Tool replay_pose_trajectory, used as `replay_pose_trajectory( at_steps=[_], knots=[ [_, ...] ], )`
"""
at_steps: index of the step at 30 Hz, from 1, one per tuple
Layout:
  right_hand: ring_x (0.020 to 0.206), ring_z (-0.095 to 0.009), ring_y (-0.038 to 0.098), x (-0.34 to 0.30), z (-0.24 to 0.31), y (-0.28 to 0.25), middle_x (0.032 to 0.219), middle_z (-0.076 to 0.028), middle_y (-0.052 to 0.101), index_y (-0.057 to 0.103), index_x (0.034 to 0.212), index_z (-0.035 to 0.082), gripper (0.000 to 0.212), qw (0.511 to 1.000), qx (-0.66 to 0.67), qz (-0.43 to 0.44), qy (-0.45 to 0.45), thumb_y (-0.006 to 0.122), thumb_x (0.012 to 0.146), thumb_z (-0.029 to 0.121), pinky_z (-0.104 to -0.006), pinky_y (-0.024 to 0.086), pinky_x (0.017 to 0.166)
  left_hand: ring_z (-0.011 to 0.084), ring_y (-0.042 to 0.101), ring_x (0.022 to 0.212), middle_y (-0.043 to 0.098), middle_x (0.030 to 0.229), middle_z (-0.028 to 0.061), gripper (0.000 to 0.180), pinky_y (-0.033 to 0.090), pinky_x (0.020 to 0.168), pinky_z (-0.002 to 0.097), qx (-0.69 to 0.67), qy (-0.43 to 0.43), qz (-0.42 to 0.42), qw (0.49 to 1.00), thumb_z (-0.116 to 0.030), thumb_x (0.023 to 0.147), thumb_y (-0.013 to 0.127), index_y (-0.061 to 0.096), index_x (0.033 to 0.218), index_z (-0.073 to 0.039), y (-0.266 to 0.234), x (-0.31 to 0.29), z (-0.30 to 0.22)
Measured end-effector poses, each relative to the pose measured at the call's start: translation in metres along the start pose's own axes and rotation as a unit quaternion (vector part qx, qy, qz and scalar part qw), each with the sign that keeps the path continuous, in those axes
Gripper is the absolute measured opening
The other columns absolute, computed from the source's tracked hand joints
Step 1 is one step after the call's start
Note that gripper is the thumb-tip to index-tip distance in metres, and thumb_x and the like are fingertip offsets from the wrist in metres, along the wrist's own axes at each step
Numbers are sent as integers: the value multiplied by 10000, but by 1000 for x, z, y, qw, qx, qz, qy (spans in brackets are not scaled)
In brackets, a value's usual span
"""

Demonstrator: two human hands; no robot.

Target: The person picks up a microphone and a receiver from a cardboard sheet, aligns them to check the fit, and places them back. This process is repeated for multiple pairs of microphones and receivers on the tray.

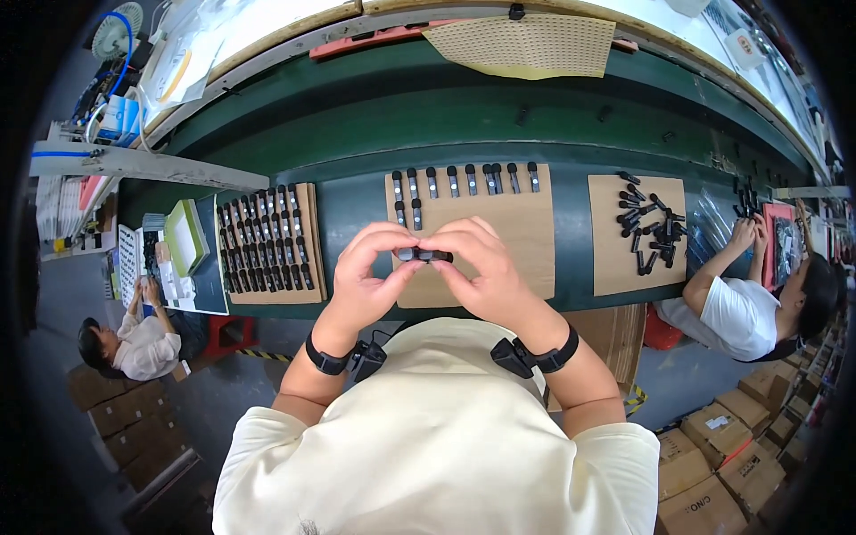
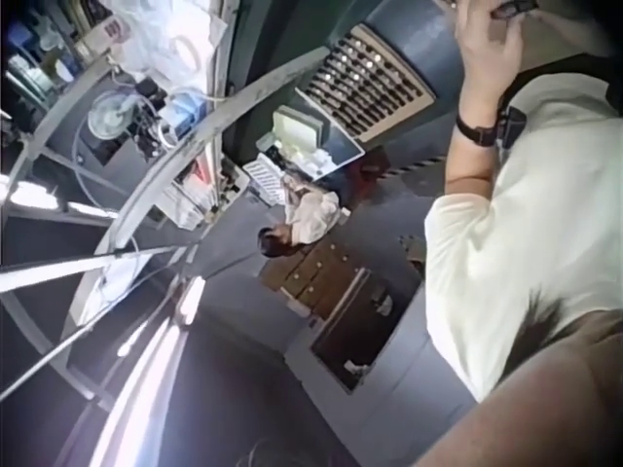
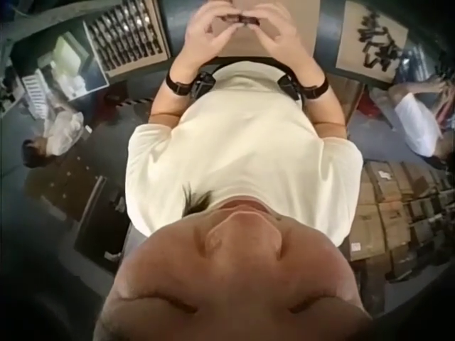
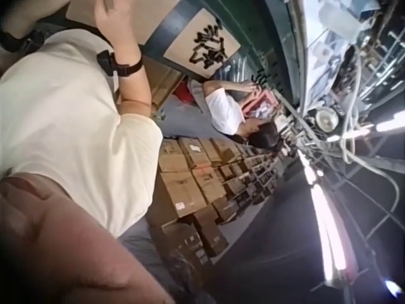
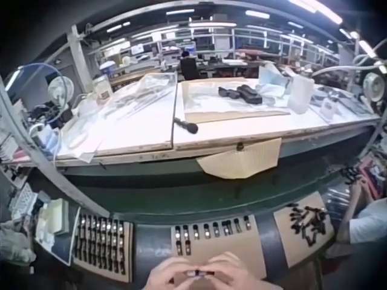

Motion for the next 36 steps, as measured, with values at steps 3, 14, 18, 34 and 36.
replay_pose_trajectory(
  at_steps=[3,14,18,34,36],
  knots=[
    [874,-246,617,-3,-17,7,961,-109,651,636,1115,48,354,1000,-22,3,-19,684,779,-53,-345,488,834,184,629,824,646,989,113,314,521,741,301,24,-14,1,1000,87,754,719,635,1046,4,4,-4,21],
    [866,-265,644,-53,-177,45,984,-100,664,606,1026,24,255,981,-116,46,145,706,794,-6,-357,524,722,248,651,774,656,956,107,231,530,683,346,133,-183,-2,974,-20,801,703,644,1024,-19,41,-43,176],
    [913,-300,641,-34,-175,44,1048,-106,659,583,984,41,229,984,-167,14,53,690,789,-15,-392,525,755,281,644,844,650,976,102,233,526,726,379,229,-67,-29,971,-16,782,702,637,1006,-26,42,-31,172],
    [1088,-292,552,-60,-206,71,1184,-70,574,606,1047,117,285,950,-294,101,16,645,770,63,-404,448,913,295,585,1009,592,1063,115,229,476,908,430,348,32,58,935,-90,745,620,635,969,-43,80,-51,196],
    [1086,-296,553,-56,-209,71,1181,-75,572,606,1039,112,291,950,-295,97,16,657,760,51,-403,450,899,295,584,1010,591,1062,114,224,472,916,432,353,24,51,934,-92,745,612,636,963,-46,79,-45,200]
  ],
)
Point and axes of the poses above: each hand's wrist, its own x-axis towards the middle knuckle, its own y-axis out of the palm, z = x × y, the point moved 9 cm from there along x, towards the middle knuckle
